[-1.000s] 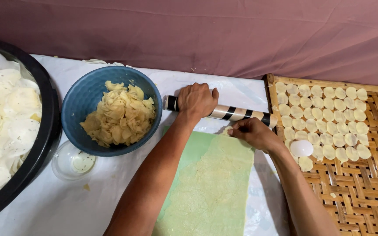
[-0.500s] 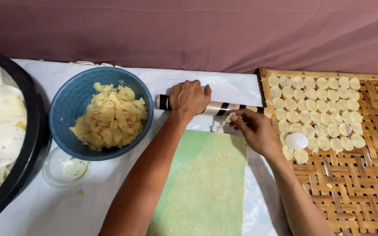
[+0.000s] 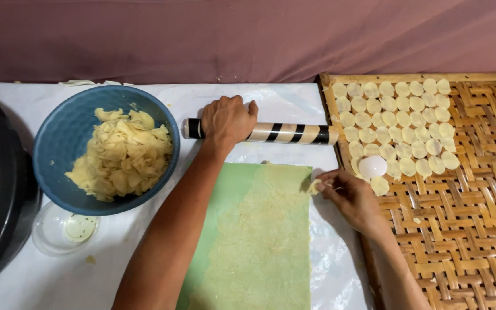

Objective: Flattening small portions of dough on a mat using a rolling tube to create thin circular crackers.

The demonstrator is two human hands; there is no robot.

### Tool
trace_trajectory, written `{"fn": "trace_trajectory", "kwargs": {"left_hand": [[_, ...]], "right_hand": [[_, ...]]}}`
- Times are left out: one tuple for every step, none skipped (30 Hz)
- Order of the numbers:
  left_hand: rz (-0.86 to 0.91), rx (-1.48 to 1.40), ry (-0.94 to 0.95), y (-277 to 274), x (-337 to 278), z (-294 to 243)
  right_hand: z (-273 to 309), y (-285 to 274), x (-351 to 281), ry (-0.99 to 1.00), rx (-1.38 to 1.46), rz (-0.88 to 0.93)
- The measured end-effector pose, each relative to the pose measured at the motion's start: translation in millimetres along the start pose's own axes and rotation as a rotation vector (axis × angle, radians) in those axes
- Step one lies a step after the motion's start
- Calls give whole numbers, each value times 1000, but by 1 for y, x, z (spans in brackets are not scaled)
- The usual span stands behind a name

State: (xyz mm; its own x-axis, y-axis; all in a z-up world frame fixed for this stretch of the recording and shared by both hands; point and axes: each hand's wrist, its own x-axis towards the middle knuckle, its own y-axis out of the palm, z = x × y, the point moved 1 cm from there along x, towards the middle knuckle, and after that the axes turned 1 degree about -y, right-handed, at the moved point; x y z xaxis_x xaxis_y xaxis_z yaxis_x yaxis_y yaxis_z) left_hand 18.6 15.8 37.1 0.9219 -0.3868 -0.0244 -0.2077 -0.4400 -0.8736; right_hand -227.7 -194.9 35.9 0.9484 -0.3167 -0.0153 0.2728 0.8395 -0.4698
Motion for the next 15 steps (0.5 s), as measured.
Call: {"fn": "trace_trajectory", "kwargs": {"left_hand": [[-7,14,-7,1,2,1],[-15,28,-13,1,3,2],[-16,32,-6,-1,0,0],[-14,20,-3,-3,-4,-2],[-15,10,-1,-6,-7,-3],[-20,15,3,-9,-13,-4],[-62,35,82,-12,-20,-6],[-104,56,161,-15,-27,-8],[-108,62,166,-15,-35,-4],[-91,100,341,-14,-43,-3],[-70,144,525,-14,-50,-2],[-70,156,539,-15,-51,0],[-34,160,579,-15,-55,2],[2,164,619,-14,-59,5],[9,171,631,-6,-52,11]], "right_hand": [[13,3,-1,-26,-42,66],[26,5,-1,-52,-85,133],[15,11,1,-53,-82,126],[6,16,3,-140,-160,76],[-3,23,7,-230,-238,28],[-8,26,7,-235,-235,22],[-13,29,7,-267,-308,-39],[-18,32,7,-299,-382,-99],[-15,33,2,-302,-377,-106],[-12,34,-3,-293,-395,-121],[-9,36,-9,-279,-409,-145],[-2,35,-13,-279,-400,-160],[4,34,-21,-214,-400,-185],[10,34,-29,-148,-400,-209],[1,35,-28,-140,-393,-220]]}}
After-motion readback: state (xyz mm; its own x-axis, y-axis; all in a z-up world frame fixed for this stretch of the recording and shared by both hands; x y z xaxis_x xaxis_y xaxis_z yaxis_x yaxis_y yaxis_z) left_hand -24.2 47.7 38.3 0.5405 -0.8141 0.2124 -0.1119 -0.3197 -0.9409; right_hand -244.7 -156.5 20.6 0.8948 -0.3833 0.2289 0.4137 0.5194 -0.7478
